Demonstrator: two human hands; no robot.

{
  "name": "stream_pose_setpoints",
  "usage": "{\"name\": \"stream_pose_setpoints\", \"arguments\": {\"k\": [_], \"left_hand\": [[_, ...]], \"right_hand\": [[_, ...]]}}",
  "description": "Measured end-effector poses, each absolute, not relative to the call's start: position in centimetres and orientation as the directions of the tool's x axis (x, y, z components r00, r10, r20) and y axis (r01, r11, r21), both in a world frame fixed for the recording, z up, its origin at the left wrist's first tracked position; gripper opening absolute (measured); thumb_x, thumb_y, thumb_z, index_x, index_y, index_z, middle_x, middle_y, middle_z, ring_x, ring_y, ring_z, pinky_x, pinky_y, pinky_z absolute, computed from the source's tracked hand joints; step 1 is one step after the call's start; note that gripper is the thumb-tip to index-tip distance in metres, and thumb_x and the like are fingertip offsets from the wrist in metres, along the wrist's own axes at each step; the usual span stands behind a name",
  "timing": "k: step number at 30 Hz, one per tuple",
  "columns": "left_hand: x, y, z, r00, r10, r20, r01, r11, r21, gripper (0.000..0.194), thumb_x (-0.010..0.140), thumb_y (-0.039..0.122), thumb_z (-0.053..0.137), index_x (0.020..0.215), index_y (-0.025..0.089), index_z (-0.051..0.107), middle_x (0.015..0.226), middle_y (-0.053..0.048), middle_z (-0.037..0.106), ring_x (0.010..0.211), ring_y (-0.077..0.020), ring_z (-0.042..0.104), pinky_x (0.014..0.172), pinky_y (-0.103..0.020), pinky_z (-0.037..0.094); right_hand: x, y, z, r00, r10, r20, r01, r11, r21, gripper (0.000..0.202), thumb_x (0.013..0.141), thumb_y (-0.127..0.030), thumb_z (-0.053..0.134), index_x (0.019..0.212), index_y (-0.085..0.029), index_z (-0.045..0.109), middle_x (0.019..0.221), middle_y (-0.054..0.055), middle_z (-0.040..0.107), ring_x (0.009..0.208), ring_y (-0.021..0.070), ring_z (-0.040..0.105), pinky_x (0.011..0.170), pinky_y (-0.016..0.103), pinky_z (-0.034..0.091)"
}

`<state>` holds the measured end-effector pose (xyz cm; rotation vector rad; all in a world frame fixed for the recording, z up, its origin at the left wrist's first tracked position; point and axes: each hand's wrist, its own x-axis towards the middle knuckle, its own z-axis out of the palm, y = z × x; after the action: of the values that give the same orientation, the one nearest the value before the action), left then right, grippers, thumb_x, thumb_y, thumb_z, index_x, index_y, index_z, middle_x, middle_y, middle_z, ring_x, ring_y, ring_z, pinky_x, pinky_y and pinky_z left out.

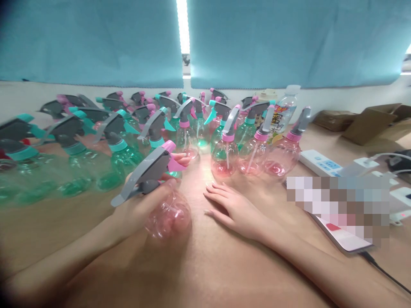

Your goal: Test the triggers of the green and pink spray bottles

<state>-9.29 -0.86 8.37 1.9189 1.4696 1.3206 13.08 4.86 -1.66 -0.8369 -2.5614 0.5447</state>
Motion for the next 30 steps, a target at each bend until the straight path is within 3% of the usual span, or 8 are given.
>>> {"name": "stream_pose_setpoints", "arguments": {"k": [15, 30], "left_hand": [[-9.23, -0.86, 8.49, 0.027, 0.918, 0.396, 0.477, -0.36, 0.802, 0.006, 0.076, 0.017, 0.053, 0.075, 0.023, 0.052, 0.064, 0.004, 0.053, 0.054, -0.0128, 0.045, 0.051, -0.028, 0.033], [-9.4, -0.72, 8.35, 0.046, 0.922, 0.384, 0.45, -0.362, 0.816, 0.011, 0.076, 0.016, 0.051, 0.084, 0.023, 0.05, 0.066, 0.005, 0.051, 0.053, -0.0113, 0.043, 0.052, -0.027, 0.03]], "right_hand": [[13.09, 4.93, -1.87, -0.743, 0.618, 0.257, 0.454, 0.747, -0.485, 0.049, 0.098, -0.047, 0.053, 0.14, -0.023, 0.056, 0.146, 0.01, 0.054, 0.139, 0.0297, 0.043, 0.116, 0.053, 0.034], [13.04, 4.94, -1.91, -0.744, 0.624, 0.24, 0.468, 0.742, -0.48, 0.05, 0.098, -0.047, 0.052, 0.14, -0.022, 0.055, 0.146, 0.009, 0.053, 0.14, 0.0289, 0.042, 0.117, 0.052, 0.034]]}}
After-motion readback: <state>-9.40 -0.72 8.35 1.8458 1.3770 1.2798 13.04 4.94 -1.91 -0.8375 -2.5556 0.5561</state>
